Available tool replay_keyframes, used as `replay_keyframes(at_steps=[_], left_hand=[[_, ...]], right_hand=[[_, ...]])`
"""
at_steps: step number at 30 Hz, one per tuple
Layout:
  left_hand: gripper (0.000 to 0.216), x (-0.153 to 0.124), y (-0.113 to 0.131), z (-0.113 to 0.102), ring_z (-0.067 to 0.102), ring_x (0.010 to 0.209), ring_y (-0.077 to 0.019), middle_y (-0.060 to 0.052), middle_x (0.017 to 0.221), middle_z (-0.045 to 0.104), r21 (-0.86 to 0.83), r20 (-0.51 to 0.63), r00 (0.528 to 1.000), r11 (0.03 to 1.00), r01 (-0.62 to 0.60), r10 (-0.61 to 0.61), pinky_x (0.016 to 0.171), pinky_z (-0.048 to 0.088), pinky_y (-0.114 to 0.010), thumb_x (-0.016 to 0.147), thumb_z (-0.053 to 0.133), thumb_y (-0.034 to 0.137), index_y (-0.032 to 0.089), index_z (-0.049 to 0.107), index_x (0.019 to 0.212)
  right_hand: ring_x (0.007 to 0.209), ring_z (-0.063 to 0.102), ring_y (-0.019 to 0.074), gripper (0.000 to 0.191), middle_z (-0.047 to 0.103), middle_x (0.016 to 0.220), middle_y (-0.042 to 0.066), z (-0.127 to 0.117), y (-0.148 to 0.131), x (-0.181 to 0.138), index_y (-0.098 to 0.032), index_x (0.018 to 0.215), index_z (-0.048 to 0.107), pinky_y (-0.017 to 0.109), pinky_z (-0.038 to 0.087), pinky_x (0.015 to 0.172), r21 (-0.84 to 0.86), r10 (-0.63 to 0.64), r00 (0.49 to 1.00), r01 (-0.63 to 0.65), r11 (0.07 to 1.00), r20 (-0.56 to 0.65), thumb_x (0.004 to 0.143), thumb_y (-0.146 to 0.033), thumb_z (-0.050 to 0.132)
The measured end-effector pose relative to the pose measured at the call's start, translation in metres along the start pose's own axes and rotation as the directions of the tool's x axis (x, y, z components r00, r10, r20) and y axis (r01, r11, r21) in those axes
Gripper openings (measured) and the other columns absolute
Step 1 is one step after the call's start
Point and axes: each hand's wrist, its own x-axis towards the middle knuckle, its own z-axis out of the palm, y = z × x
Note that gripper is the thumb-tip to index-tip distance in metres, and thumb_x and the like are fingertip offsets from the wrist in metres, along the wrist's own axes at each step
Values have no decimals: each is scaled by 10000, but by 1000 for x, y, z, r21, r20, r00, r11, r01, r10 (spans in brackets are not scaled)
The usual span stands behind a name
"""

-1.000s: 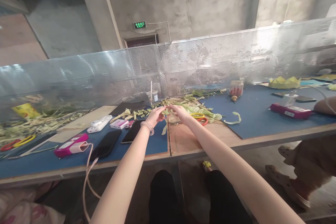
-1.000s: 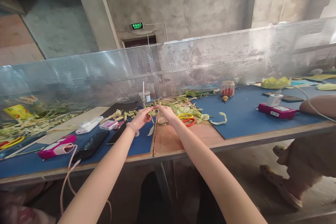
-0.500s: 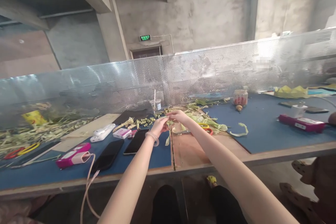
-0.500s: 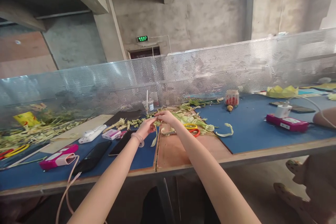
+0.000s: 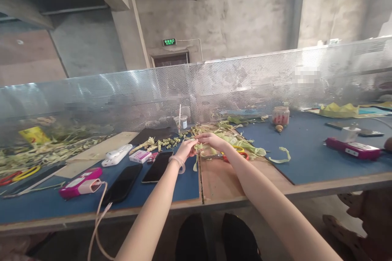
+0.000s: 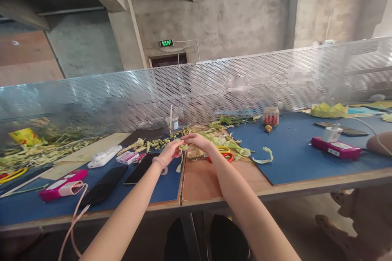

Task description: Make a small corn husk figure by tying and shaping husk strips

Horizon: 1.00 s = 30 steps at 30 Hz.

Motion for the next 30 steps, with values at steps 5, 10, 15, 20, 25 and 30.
replay_keyframes(at_steps=[5,10,15,20,25,30], left_hand=[[177,6,-3,-2,433,377,-56,20,509,535,-17,-5,1000,1000,-3,2,348,248,-173,715,621,323,155,568,695],[162,11,-9,-4,475,391,-67,38,507,497,9,-4,1000,1000,19,-19,345,243,-174,707,623,298,166,537,669],[125,11,-10,-4,490,386,-61,40,535,504,-18,-4,1000,1000,21,-21,342,248,-168,713,602,275,164,544,711],[154,11,-10,-3,489,385,-61,43,527,491,-31,5,1000,999,22,-21,338,239,-164,708,619,298,158,558,725],[179,11,-9,-4,523,410,-80,18,553,540,-50,-32,999,999,15,-16,349,277,-174,741,602,323,148,581,775],[229,8,-7,-3,524,419,-83,-42,633,636,-38,-10,999,998,46,-46,352,294,-179,756,598,367,140,586,784]], right_hand=[[697,549,135,224,617,733,26,-5,5,2,-156,811,670,258,472,639,-63,36,998,-40,997,-51,722,-357,630],[691,519,122,277,618,745,13,-2,2,-1,-156,783,678,250,432,668,-184,2,996,-19,983,-92,710,-419,630],[830,546,137,265,651,939,26,1,-2,-4,-186,899,696,247,416,740,-131,67,997,-71,989,-35,666,-306,659],[805,561,135,270,661,858,17,2,1,-2,-184,899,697,244,421,704,-114,56,996,-65,991,-76,644,-265,665],[762,583,130,273,673,821,26,2,4,0,-162,869,693,264,448,722,-90,-53,980,36,995,-194,623,-281,708],[657,567,114,274,656,733,24,-1,8,4,-138,814,691,268,470,688,-22,-83,965,80,997,-247,591,-288,744]])
